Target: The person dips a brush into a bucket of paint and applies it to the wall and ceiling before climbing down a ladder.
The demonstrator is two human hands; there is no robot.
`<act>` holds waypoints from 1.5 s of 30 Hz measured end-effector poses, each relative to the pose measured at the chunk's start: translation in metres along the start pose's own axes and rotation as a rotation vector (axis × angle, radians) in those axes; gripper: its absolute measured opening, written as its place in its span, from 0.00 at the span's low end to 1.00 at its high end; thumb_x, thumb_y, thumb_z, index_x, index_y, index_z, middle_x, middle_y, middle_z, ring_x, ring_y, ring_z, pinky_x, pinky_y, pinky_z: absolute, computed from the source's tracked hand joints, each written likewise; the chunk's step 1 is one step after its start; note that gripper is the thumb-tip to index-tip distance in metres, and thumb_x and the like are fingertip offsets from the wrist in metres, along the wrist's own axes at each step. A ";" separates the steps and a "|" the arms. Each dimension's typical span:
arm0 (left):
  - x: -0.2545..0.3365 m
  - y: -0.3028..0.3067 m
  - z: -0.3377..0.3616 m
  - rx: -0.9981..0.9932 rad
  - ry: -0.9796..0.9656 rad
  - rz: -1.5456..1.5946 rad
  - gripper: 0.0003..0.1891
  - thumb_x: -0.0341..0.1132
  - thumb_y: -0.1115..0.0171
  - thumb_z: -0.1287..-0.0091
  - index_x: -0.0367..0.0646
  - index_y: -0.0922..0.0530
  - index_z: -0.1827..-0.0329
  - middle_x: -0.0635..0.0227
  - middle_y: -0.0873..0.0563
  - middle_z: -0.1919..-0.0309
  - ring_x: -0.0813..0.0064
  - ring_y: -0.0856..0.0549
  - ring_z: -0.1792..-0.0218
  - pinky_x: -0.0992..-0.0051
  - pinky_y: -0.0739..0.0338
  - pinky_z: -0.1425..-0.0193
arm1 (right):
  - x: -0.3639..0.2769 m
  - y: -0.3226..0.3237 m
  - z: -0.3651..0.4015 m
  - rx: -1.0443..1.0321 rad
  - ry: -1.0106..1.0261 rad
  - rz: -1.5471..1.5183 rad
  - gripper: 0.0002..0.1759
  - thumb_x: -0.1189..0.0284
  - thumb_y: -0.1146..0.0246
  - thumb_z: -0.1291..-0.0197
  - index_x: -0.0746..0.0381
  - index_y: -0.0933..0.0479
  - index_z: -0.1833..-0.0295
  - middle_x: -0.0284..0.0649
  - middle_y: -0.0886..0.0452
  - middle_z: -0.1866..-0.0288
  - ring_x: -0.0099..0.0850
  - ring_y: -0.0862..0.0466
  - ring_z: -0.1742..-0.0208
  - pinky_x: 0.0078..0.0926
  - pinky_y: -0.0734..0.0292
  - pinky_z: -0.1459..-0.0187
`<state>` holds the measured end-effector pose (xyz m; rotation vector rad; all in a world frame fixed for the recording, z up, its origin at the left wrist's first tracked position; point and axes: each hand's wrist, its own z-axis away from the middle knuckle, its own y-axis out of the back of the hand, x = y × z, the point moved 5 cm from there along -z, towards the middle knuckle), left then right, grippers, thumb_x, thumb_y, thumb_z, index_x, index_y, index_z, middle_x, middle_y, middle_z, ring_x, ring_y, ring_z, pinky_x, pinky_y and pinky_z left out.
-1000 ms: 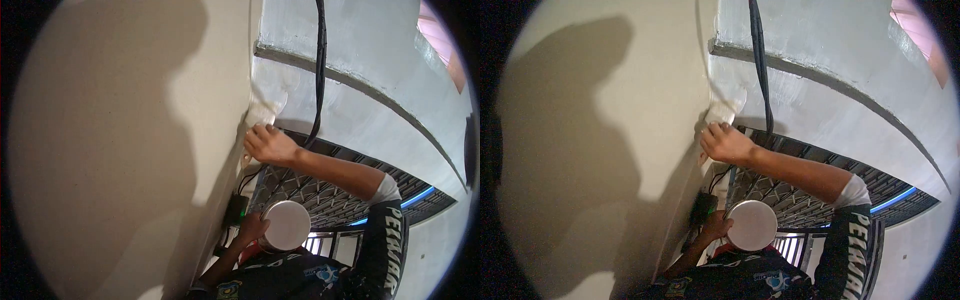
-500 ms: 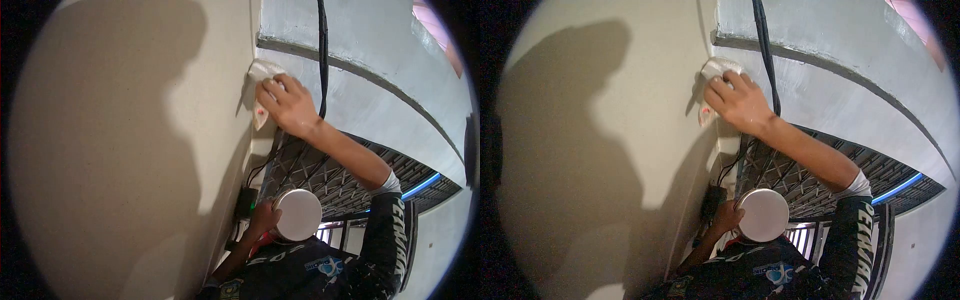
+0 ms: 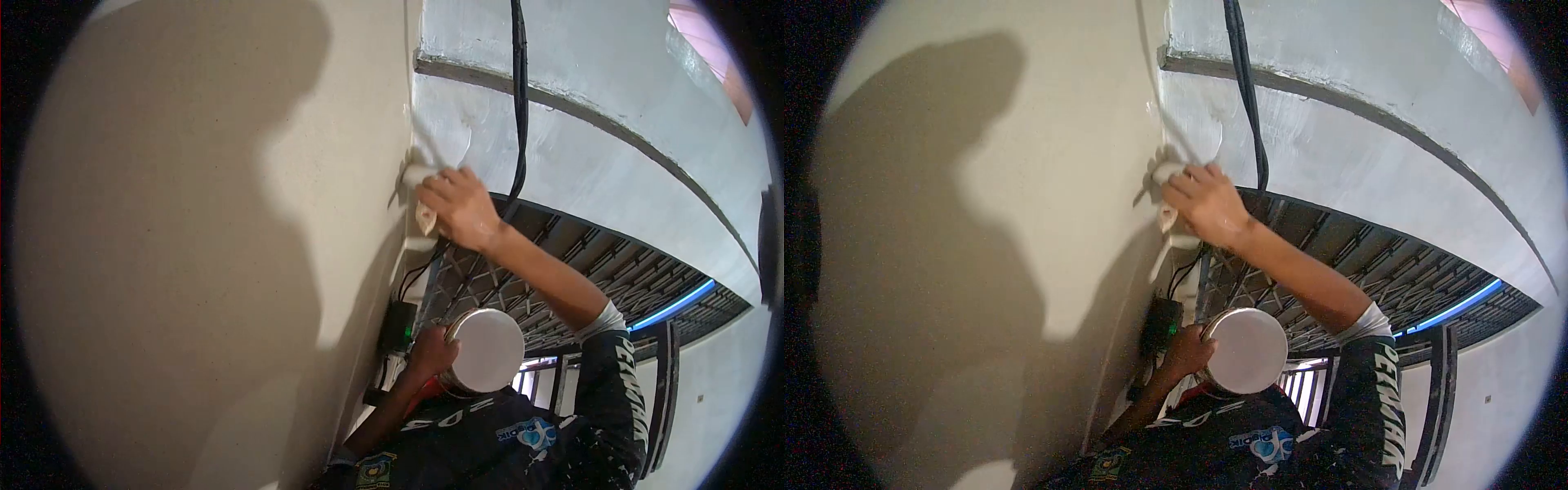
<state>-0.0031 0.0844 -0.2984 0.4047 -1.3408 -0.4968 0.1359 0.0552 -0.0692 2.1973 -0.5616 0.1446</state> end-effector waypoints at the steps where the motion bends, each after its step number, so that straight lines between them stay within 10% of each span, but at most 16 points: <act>1: 0.000 -0.002 -0.001 -0.005 -0.022 -0.005 0.21 0.42 0.40 0.42 0.32 0.17 0.55 0.43 0.14 0.65 0.46 0.13 0.60 0.53 0.20 0.52 | 0.009 0.011 -0.010 0.047 -0.026 -0.004 0.18 0.72 0.34 0.56 0.59 0.22 0.55 0.37 0.20 0.55 0.37 0.20 0.54 0.38 0.26 0.53; 12: -0.004 -0.009 -0.002 0.022 -0.043 0.035 0.22 0.44 0.40 0.43 0.32 0.17 0.55 0.44 0.14 0.65 0.48 0.13 0.60 0.54 0.20 0.49 | 0.021 0.014 -0.017 0.744 -0.431 -0.170 0.18 0.83 0.31 0.56 0.63 0.20 0.54 0.43 0.18 0.61 0.44 0.17 0.64 0.36 0.20 0.65; 22: 0.008 -0.005 0.006 -0.059 0.031 0.045 0.21 0.40 0.39 0.40 0.30 0.17 0.52 0.42 0.14 0.64 0.48 0.12 0.59 0.55 0.20 0.48 | -0.004 -0.070 0.073 0.505 -0.820 -0.576 0.04 0.76 0.31 0.42 0.64 0.18 0.63 0.45 0.18 0.67 0.39 0.14 0.70 0.32 0.20 0.67; 31: -0.002 -0.009 0.002 -0.011 0.019 0.011 0.23 0.44 0.36 0.43 0.29 0.17 0.56 0.42 0.14 0.63 0.49 0.12 0.60 0.56 0.19 0.52 | 0.014 -0.027 0.021 0.415 -0.896 -0.346 0.06 0.73 0.30 0.42 0.65 0.18 0.64 0.50 0.15 0.64 0.46 0.13 0.65 0.35 0.20 0.62; 36: -0.002 -0.005 0.002 -0.026 0.075 -0.020 0.25 0.46 0.36 0.44 0.29 0.18 0.56 0.43 0.14 0.64 0.48 0.12 0.61 0.57 0.19 0.53 | 0.034 0.042 -0.038 1.038 -0.572 -0.429 0.05 0.79 0.30 0.44 0.67 0.17 0.62 0.48 0.16 0.66 0.43 0.15 0.67 0.32 0.20 0.64; 45: -0.003 -0.004 0.004 -0.023 0.016 0.074 0.24 0.43 0.37 0.42 0.36 0.18 0.46 0.41 0.14 0.56 0.43 0.15 0.52 0.52 0.22 0.43 | 0.005 -0.006 0.006 0.819 -0.601 -0.291 0.06 0.78 0.30 0.42 0.67 0.18 0.60 0.47 0.17 0.68 0.43 0.17 0.70 0.32 0.22 0.66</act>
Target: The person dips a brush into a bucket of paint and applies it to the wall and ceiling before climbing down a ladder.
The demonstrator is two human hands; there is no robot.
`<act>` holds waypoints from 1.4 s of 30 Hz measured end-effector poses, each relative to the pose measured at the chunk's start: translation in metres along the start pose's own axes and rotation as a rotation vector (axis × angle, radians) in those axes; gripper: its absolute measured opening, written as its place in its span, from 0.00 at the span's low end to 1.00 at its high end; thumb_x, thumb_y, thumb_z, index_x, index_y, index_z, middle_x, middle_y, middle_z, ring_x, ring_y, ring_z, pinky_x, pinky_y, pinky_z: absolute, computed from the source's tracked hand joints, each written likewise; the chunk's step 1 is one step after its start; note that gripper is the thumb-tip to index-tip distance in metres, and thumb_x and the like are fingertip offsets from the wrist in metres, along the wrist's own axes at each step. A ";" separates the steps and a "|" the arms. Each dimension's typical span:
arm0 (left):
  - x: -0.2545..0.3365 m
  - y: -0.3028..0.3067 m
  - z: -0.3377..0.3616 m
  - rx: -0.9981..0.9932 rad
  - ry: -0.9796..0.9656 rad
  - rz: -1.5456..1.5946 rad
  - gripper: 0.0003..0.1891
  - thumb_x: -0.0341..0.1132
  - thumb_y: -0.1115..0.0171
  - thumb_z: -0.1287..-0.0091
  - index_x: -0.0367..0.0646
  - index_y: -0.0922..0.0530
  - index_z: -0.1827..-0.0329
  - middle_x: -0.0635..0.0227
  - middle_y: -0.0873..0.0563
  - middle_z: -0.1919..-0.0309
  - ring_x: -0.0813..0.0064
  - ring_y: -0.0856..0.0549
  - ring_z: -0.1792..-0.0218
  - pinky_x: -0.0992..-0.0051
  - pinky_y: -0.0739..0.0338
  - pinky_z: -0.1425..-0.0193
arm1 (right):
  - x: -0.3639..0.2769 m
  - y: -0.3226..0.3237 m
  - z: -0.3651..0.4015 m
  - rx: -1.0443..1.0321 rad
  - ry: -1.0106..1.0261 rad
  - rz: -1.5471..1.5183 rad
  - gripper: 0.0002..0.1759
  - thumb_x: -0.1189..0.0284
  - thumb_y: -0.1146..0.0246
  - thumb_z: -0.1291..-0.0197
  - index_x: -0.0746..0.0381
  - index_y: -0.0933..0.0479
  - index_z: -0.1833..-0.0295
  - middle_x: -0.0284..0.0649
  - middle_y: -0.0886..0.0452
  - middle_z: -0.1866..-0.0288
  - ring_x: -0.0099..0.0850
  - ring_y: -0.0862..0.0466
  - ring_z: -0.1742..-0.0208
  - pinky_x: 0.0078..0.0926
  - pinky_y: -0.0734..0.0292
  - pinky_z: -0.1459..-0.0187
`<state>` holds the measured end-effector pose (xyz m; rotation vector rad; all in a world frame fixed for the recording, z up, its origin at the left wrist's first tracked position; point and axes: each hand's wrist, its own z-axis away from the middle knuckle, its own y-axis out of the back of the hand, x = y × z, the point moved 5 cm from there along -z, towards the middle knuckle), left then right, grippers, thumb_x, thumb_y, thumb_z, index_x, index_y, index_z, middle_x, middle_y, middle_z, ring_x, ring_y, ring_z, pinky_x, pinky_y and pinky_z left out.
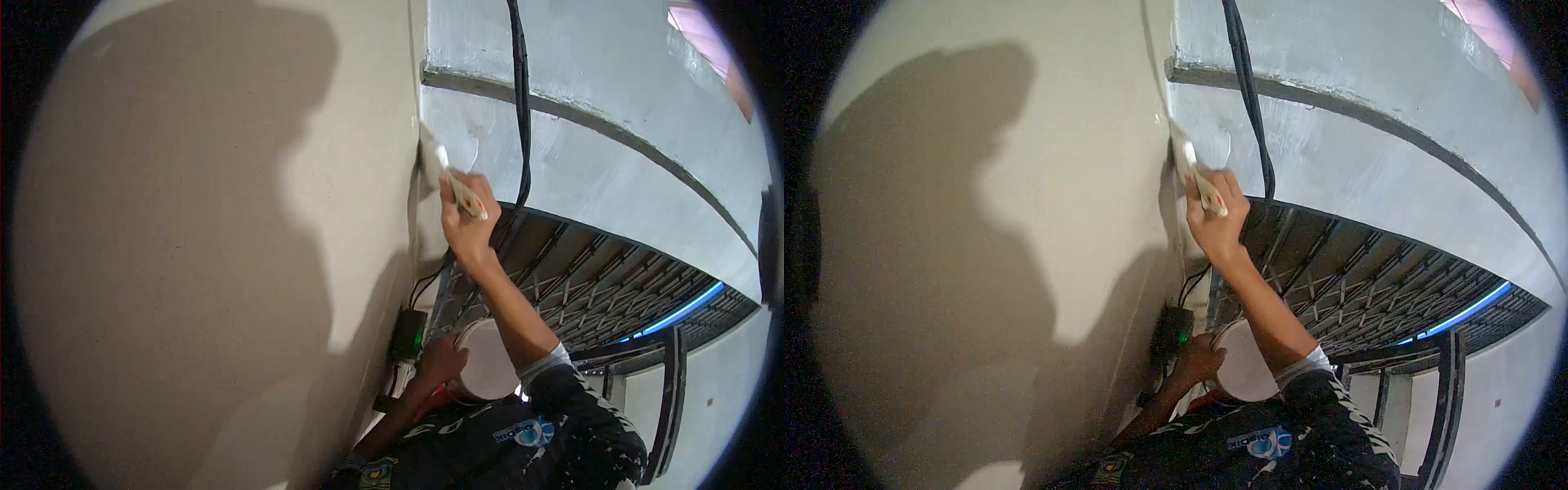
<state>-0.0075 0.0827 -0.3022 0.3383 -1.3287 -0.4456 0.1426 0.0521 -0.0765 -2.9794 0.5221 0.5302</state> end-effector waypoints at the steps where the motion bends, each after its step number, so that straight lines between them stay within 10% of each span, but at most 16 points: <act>1: -0.003 -0.002 -0.001 -0.001 0.016 0.017 0.25 0.41 0.38 0.42 0.36 0.18 0.44 0.42 0.13 0.57 0.46 0.14 0.54 0.53 0.21 0.45 | 0.008 0.002 0.014 -0.059 -0.152 -0.029 0.06 0.78 0.30 0.43 0.67 0.18 0.60 0.47 0.18 0.68 0.44 0.17 0.70 0.33 0.21 0.66; 18: 0.004 0.004 -0.001 -0.069 0.100 -0.104 0.25 0.45 0.40 0.43 0.40 0.17 0.45 0.41 0.14 0.56 0.44 0.15 0.51 0.52 0.22 0.44 | -0.015 0.029 -0.037 -0.642 0.148 0.351 0.21 0.79 0.34 0.55 0.61 0.22 0.51 0.42 0.19 0.54 0.45 0.18 0.52 0.40 0.18 0.55; 30: -0.003 -0.001 -0.003 0.010 0.027 -0.129 0.23 0.44 0.37 0.42 0.33 0.16 0.53 0.45 0.13 0.63 0.49 0.12 0.61 0.55 0.18 0.55 | -0.037 0.037 -0.046 -0.430 0.710 0.539 0.28 0.72 0.32 0.58 0.64 0.21 0.45 0.40 0.21 0.48 0.39 0.19 0.45 0.26 0.14 0.59; 42: 0.007 0.003 0.002 -0.002 0.042 -0.096 0.26 0.46 0.35 0.46 0.29 0.17 0.56 0.41 0.14 0.61 0.47 0.12 0.59 0.57 0.18 0.52 | -0.020 0.038 -0.005 -0.729 0.305 0.362 0.28 0.75 0.30 0.63 0.61 0.23 0.49 0.39 0.22 0.54 0.39 0.18 0.51 0.30 0.15 0.60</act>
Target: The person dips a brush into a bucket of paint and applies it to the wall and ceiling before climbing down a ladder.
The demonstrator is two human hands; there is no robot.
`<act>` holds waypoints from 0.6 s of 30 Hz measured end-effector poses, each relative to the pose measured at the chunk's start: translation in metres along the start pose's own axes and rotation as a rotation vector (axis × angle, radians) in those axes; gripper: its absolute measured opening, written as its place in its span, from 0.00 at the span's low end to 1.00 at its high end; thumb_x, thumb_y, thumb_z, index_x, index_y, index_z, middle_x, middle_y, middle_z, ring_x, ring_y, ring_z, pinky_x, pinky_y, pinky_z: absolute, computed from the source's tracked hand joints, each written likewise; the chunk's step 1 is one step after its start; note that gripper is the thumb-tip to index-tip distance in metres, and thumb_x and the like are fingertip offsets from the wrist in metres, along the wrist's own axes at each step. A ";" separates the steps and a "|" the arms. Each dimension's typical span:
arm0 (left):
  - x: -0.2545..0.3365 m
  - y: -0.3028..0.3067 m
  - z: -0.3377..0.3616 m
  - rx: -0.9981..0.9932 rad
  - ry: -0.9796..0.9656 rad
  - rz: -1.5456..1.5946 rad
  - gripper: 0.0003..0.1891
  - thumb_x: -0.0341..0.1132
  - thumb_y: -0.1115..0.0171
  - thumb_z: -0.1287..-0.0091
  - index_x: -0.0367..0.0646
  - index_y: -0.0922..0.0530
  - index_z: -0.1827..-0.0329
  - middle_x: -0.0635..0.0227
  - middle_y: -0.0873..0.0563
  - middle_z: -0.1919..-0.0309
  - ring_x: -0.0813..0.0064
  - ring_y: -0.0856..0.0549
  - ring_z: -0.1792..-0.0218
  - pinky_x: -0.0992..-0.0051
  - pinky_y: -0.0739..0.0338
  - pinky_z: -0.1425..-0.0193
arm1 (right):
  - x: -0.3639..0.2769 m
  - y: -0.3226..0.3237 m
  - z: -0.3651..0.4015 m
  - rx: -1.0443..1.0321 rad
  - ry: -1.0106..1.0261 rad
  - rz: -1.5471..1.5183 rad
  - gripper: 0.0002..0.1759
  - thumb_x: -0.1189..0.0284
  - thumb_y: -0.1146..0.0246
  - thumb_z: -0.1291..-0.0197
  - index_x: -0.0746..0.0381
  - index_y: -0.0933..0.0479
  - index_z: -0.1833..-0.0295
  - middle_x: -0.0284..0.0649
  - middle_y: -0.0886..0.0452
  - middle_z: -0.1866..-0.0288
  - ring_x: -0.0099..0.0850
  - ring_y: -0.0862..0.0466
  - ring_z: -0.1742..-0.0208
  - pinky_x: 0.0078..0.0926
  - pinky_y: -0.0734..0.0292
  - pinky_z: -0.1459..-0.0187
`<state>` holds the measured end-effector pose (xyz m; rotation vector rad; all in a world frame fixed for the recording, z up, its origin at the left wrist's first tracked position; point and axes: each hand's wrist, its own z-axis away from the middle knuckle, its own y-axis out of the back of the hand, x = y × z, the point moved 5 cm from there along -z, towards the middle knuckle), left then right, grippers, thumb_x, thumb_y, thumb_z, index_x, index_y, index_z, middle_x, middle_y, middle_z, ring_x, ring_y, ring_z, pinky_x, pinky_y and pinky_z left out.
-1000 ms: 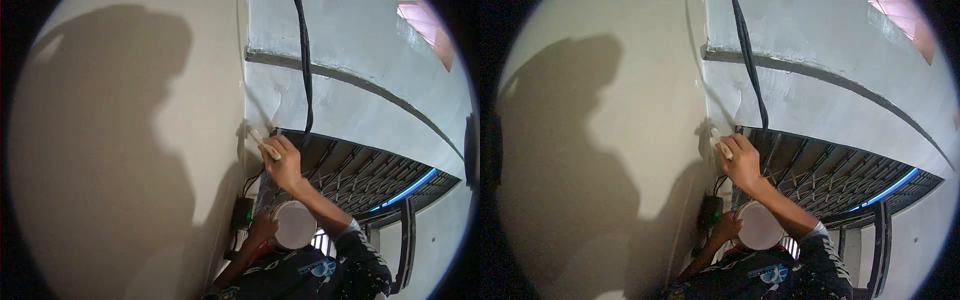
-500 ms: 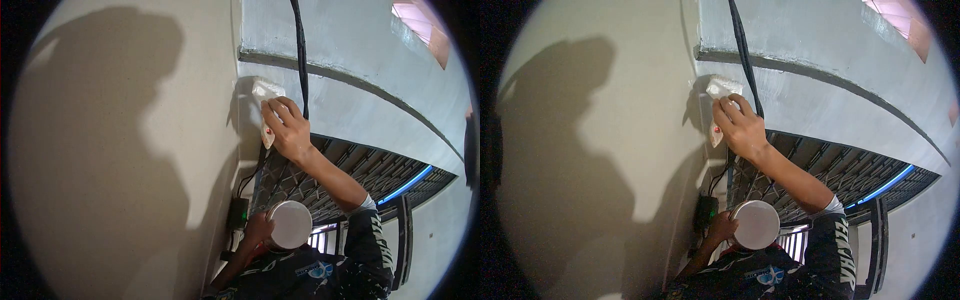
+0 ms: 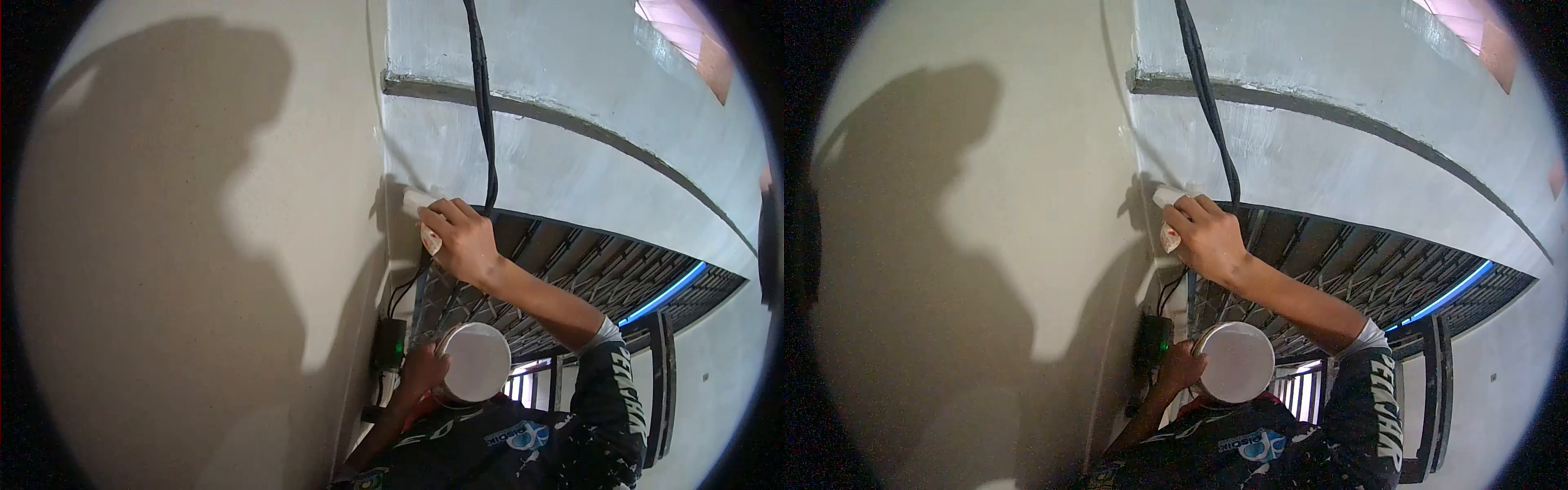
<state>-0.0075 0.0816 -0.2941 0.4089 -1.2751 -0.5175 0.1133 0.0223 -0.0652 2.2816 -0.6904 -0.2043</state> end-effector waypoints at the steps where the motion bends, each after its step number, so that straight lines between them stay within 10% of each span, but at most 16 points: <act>1: -0.001 -0.001 -0.001 0.012 -0.009 -0.019 0.26 0.47 0.35 0.46 0.29 0.17 0.56 0.40 0.14 0.60 0.47 0.12 0.58 0.57 0.18 0.52 | -0.001 0.005 -0.005 0.026 0.026 0.030 0.27 0.76 0.30 0.61 0.61 0.23 0.49 0.39 0.22 0.55 0.40 0.18 0.51 0.30 0.15 0.61; 10: 0.003 -0.004 0.003 -0.057 0.024 -0.035 0.24 0.45 0.40 0.44 0.37 0.17 0.49 0.42 0.14 0.60 0.44 0.14 0.54 0.52 0.20 0.46 | -0.009 0.049 -0.059 0.314 0.195 0.339 0.25 0.71 0.31 0.56 0.64 0.22 0.49 0.39 0.23 0.53 0.42 0.21 0.48 0.26 0.16 0.63; 18: 0.003 -0.010 0.003 -0.025 -0.045 -0.064 0.24 0.45 0.40 0.42 0.35 0.17 0.51 0.40 0.14 0.59 0.41 0.15 0.54 0.50 0.20 0.46 | -0.005 -0.021 -0.005 0.054 0.237 0.269 0.26 0.67 0.30 0.53 0.66 0.23 0.47 0.43 0.24 0.54 0.40 0.20 0.51 0.26 0.15 0.61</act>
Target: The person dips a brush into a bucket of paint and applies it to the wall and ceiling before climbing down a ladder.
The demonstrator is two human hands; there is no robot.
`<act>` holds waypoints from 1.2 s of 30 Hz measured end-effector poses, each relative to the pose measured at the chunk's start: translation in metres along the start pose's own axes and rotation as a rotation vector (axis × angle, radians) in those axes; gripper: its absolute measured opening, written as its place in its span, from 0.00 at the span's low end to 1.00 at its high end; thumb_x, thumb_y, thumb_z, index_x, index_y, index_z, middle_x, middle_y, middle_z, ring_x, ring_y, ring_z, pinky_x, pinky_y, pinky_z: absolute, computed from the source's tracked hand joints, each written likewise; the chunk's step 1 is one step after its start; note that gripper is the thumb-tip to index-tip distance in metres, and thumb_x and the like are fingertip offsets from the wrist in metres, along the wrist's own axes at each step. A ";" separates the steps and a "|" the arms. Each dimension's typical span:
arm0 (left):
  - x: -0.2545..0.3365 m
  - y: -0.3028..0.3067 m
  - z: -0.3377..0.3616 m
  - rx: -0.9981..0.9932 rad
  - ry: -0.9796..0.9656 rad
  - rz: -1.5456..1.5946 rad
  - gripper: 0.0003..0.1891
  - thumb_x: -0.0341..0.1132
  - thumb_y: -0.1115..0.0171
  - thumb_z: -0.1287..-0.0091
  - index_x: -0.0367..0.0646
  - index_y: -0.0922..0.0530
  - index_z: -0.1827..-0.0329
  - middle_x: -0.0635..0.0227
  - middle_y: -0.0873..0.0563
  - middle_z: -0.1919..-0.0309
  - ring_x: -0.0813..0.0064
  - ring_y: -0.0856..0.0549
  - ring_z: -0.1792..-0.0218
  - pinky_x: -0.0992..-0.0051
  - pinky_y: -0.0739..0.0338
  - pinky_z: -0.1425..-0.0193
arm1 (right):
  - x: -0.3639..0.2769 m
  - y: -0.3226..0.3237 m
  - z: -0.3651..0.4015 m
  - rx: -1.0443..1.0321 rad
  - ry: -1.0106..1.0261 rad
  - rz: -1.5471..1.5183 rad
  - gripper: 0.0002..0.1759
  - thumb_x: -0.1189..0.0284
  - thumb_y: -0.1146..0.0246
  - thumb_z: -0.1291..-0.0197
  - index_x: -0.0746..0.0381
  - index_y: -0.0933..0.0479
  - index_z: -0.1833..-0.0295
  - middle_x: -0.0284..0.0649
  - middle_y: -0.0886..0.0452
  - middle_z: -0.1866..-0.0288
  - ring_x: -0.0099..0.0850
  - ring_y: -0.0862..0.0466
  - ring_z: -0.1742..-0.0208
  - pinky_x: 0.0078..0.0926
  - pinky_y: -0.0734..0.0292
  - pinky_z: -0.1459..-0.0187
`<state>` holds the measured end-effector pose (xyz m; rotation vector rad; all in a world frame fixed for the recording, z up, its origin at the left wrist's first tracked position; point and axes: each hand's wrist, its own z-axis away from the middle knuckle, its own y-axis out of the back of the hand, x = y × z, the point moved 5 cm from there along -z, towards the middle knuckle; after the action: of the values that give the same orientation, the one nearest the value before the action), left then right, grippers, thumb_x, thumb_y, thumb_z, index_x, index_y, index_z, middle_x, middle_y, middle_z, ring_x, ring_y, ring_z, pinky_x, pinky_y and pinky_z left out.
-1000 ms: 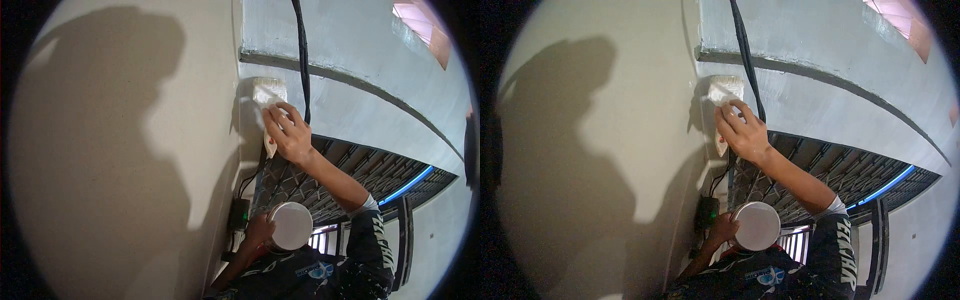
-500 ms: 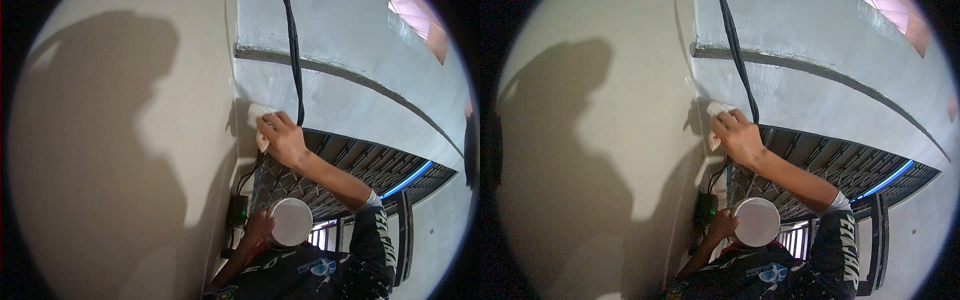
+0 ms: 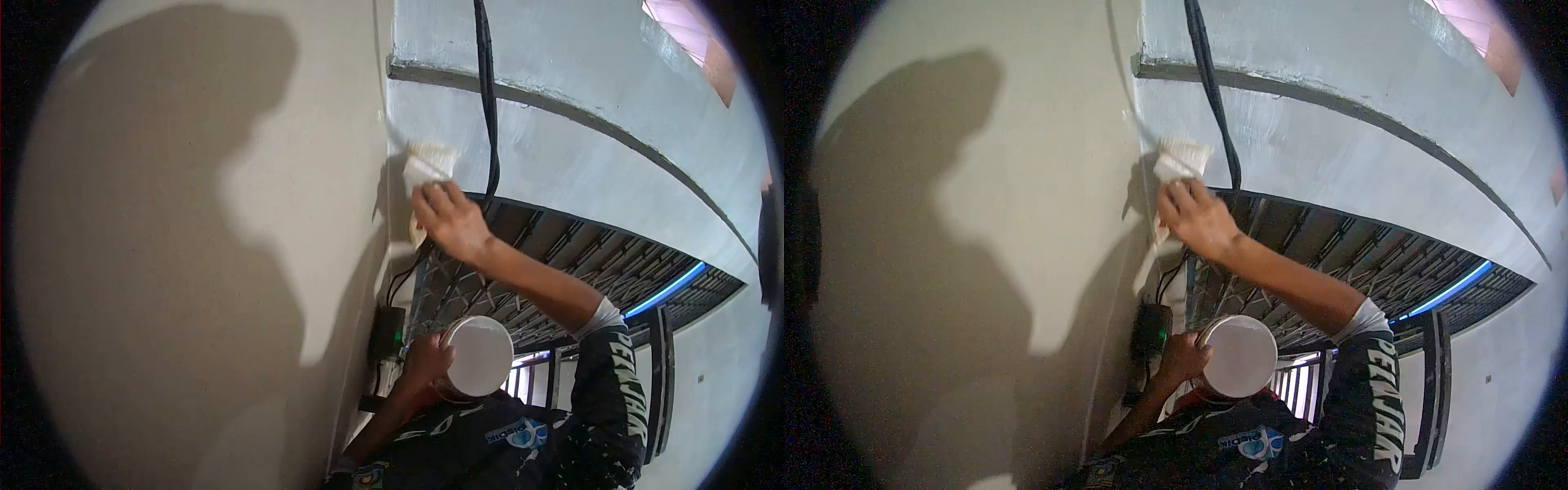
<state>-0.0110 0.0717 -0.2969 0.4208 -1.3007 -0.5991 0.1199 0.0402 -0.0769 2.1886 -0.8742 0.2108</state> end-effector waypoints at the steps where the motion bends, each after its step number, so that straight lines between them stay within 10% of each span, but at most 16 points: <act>1: 0.002 0.000 0.000 0.059 -0.056 0.014 0.22 0.46 0.39 0.43 0.34 0.17 0.55 0.40 0.14 0.63 0.42 0.14 0.58 0.51 0.20 0.50 | -0.007 -0.008 0.012 -0.006 -0.001 -0.003 0.26 0.67 0.30 0.53 0.66 0.23 0.47 0.43 0.24 0.54 0.40 0.20 0.51 0.26 0.15 0.61; 36: -0.002 -0.027 0.007 0.077 -0.301 0.019 0.20 0.45 0.35 0.40 0.31 0.20 0.62 0.41 0.16 0.67 0.40 0.16 0.61 0.50 0.21 0.56 | -0.025 -0.047 0.059 -0.027 -0.070 -0.204 0.26 0.70 0.31 0.59 0.62 0.22 0.49 0.36 0.24 0.57 0.34 0.22 0.57 0.27 0.17 0.68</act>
<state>-0.0225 0.0525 -0.3128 0.3903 -1.6177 -0.6140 0.1241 0.0344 -0.1559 2.2525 -0.6809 0.0224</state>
